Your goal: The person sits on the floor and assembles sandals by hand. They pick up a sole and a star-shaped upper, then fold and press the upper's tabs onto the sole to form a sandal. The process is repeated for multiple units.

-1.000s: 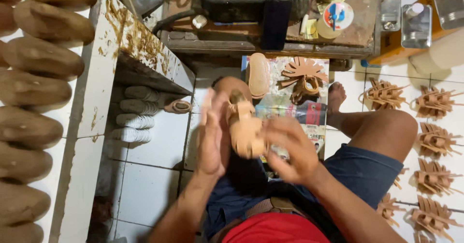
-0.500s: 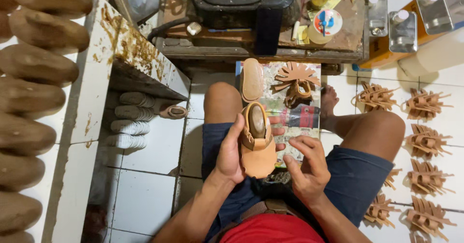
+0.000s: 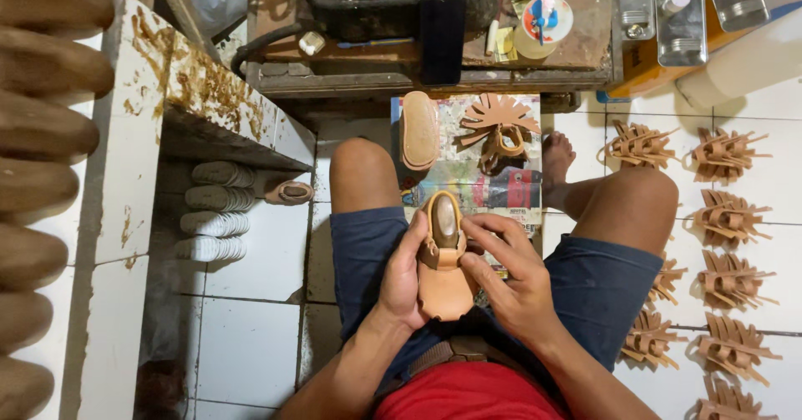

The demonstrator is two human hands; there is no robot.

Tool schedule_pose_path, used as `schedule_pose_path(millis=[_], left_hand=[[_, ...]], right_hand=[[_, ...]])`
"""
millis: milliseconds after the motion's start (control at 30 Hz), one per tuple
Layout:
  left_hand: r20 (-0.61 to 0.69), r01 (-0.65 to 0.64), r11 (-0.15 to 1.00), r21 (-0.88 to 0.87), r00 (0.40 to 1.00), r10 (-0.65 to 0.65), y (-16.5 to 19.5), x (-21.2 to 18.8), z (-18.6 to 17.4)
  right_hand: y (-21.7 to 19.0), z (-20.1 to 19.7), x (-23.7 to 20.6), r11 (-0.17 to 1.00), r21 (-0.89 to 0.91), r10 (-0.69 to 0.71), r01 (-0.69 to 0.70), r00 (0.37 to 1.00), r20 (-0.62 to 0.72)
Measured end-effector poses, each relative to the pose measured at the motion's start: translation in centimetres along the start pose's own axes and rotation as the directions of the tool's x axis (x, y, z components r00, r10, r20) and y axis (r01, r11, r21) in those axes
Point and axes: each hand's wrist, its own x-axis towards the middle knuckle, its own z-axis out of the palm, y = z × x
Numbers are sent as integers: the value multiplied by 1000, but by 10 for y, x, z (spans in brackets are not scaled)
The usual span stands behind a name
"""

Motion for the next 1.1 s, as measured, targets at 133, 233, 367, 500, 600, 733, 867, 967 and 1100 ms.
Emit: schedule_pose_path(millis=[133, 233, 367, 500, 600, 733, 867, 967, 1100], left_hand=[[-37, -92, 996, 24, 995, 92, -5, -1, -2], [-54, -88, 993, 74, 994, 92, -8, -4, 3], [-188, -64, 992, 111, 979, 84, -13, -9, 10], [-159, -167, 972, 164, 968, 193, -9, -6, 13], [-51, -265, 940, 214, 958, 282, -3, -5, 14], [-101, -217, 965, 150, 967, 233, -6, -6, 21], [-127, -192, 973, 129, 970, 208, -10, -3, 27], [-170, -178, 976, 129, 965, 198, -9, -2, 27], [-56, -193, 979, 61, 979, 196, -10, -4, 27]], right_hand=[[5, -13, 3, 997, -76, -23, 28, 998, 58], [16, -24, 8, 987, 101, 108, -129, 977, 186], [24, -34, 9, 899, 208, 303, -385, 890, 340], [12, -44, -1, 1000, 8, 16, -19, 957, 290], [-1, -42, -9, 996, 13, -84, 84, 949, 303], [-6, -40, -10, 900, 368, 165, -234, 964, 210], [-7, -45, -7, 989, 144, -64, 37, 980, 187], [-11, -48, -5, 992, 21, -122, 120, 965, 233], [-20, -52, -2, 991, -25, -116, 129, 946, 303]])
